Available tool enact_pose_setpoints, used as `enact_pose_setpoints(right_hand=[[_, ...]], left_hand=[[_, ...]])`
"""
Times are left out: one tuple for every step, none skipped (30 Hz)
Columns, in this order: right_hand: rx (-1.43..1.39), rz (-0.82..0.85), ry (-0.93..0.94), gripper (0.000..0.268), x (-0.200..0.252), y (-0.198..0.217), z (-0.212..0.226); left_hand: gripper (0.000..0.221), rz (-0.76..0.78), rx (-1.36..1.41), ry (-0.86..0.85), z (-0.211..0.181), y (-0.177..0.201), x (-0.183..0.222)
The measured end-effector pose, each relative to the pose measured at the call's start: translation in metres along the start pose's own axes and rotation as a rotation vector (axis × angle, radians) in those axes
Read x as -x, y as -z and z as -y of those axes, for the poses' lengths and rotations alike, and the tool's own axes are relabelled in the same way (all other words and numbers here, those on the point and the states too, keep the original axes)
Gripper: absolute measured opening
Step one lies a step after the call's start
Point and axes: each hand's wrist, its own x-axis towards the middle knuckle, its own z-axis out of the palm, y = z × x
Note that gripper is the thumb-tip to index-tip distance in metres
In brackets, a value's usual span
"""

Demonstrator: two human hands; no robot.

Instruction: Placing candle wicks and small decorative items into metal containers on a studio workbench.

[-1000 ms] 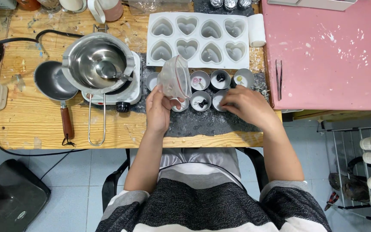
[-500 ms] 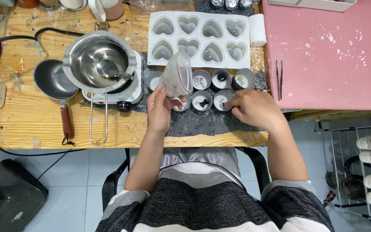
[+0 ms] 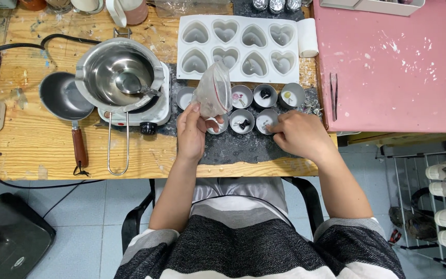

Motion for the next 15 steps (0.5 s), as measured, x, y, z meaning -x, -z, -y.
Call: enact_pose_setpoints(right_hand=[[0.001, 0.0, -0.001, 0.025, 0.001, 0.002, -0.002], [-0.037, -0.025, 0.006, 0.025, 0.002, 0.003, -0.003], [-0.075, -0.049, 0.013, 0.025, 0.003, 0.004, -0.004], [-0.074, -0.053, 0.013, 0.025, 0.006, 0.008, -0.005], [-0.195, -0.119, -0.022, 0.025, 0.01, 0.013, -0.005], [-0.314, -0.184, -0.056, 0.024, 0.013, 0.018, -0.007], [-0.312, -0.187, -0.054, 0.024, 0.013, 0.016, -0.007], [-0.518, -0.313, -0.04, 0.028, 0.014, 0.014, -0.007], [-0.725, -0.437, -0.023, 0.033, 0.015, 0.013, -0.008], [-0.721, -0.439, -0.02, 0.033, 0.011, 0.008, -0.005], [-0.955, -0.539, 0.039, 0.038, 0.008, 0.004, -0.002], [-1.193, -0.639, 0.099, 0.044, 0.005, -0.002, 0.002], [-1.191, -0.643, 0.1, 0.044, 0.002, -0.012, 0.002], [-1.309, -0.708, 0.058, 0.037, -0.001, -0.022, 0.001], [-1.427, -0.773, 0.015, 0.031, -0.004, -0.032, 0.0]], left_hand=[[0.043, 0.001, 0.001, 0.0, 0.001, 0.0, 0.0], [0.042, 0.011, 0.004, -0.003, 0.002, 0.0, 0.0], [0.041, 0.022, 0.008, -0.006, 0.002, 0.001, 0.0], [0.041, 0.024, 0.006, -0.008, 0.008, 0.003, -0.001], [0.039, 0.02, -0.004, -0.013, 0.014, 0.006, -0.002], [0.037, 0.015, -0.011, -0.02, 0.02, 0.008, -0.004], [0.037, 0.017, -0.011, -0.024, 0.019, 0.001, -0.004], [0.039, 0.019, -0.119, -0.001, 0.018, -0.007, -0.005], [0.04, 0.021, -0.226, 0.022, 0.017, -0.015, -0.006], [0.04, 0.022, -0.224, 0.017, 0.015, -0.027, -0.005], [0.039, 0.088, -0.217, 0.03, 0.013, -0.038, -0.005], [0.04, 0.156, -0.214, 0.048, 0.011, -0.049, -0.004], [0.04, 0.161, -0.214, 0.046, 0.023, -0.048, -0.003], [0.036, 0.165, -0.206, 0.045, 0.035, -0.047, -0.002], [0.031, 0.169, -0.198, 0.044, 0.047, -0.047, -0.002]])
